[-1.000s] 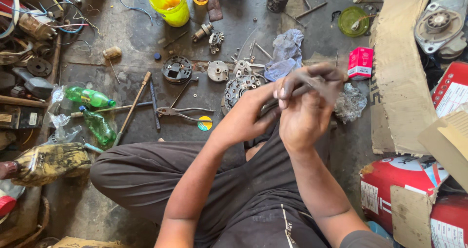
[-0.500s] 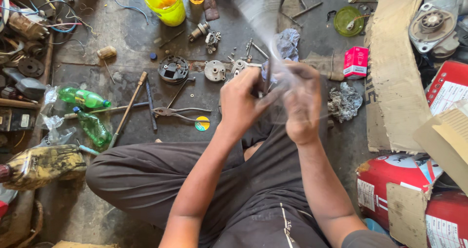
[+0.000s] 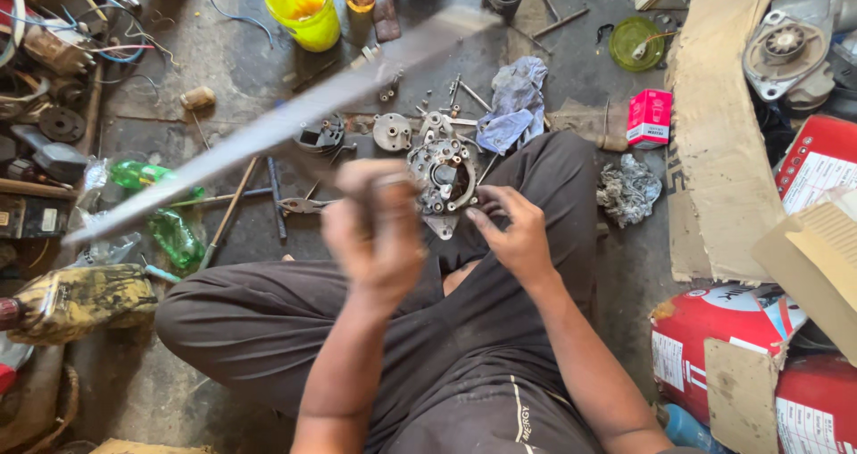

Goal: The person sits on the floor and uses a metal rod and hammer to tap and adjust a mechanical part held in their left hand. They repeatedly strike the rod against the part to loosen or align internal components.

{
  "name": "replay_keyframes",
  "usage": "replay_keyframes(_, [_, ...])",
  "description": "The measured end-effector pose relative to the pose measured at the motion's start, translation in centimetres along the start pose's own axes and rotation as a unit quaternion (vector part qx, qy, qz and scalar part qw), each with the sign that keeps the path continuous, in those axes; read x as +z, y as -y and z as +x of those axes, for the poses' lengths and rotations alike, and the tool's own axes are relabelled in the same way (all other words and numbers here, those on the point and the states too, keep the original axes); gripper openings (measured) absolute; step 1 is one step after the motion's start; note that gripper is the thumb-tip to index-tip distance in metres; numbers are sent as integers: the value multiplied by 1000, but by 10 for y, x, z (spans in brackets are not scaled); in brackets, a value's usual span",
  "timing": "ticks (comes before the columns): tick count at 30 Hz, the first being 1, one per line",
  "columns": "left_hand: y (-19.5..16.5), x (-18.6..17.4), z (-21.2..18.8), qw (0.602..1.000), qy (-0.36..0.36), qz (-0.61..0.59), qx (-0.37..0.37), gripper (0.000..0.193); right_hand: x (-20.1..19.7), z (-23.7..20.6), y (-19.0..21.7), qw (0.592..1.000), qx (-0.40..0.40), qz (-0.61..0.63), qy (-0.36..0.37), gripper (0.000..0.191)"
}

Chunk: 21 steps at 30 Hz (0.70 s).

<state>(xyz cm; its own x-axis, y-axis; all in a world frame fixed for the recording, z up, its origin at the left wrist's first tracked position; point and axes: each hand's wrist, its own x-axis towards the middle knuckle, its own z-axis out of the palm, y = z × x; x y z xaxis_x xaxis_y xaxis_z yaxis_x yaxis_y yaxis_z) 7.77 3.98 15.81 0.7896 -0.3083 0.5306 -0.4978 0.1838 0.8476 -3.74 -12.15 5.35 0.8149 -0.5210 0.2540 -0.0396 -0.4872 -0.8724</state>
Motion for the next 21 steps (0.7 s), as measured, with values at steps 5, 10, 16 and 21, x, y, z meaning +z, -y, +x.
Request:
replay_keyframes(5, [3,-56,2,984,-87,-110,-112,30,7,5,13,997,-15,-68,-38,17])
replay_keyframes(10, [57,-103,-6,949,-146,-163,-227,30,6,2,20,990,-27,-124,-58,14])
replay_keyframes(16, [111,-138,-37,887,-211,-239,-335,32,-4,10,22,991,-75,-58,-92,11])
replay_keyframes(21, [120,-149,-45,878,-232,-247,-337,32,-41,30,22,939,83,319,-98,13])
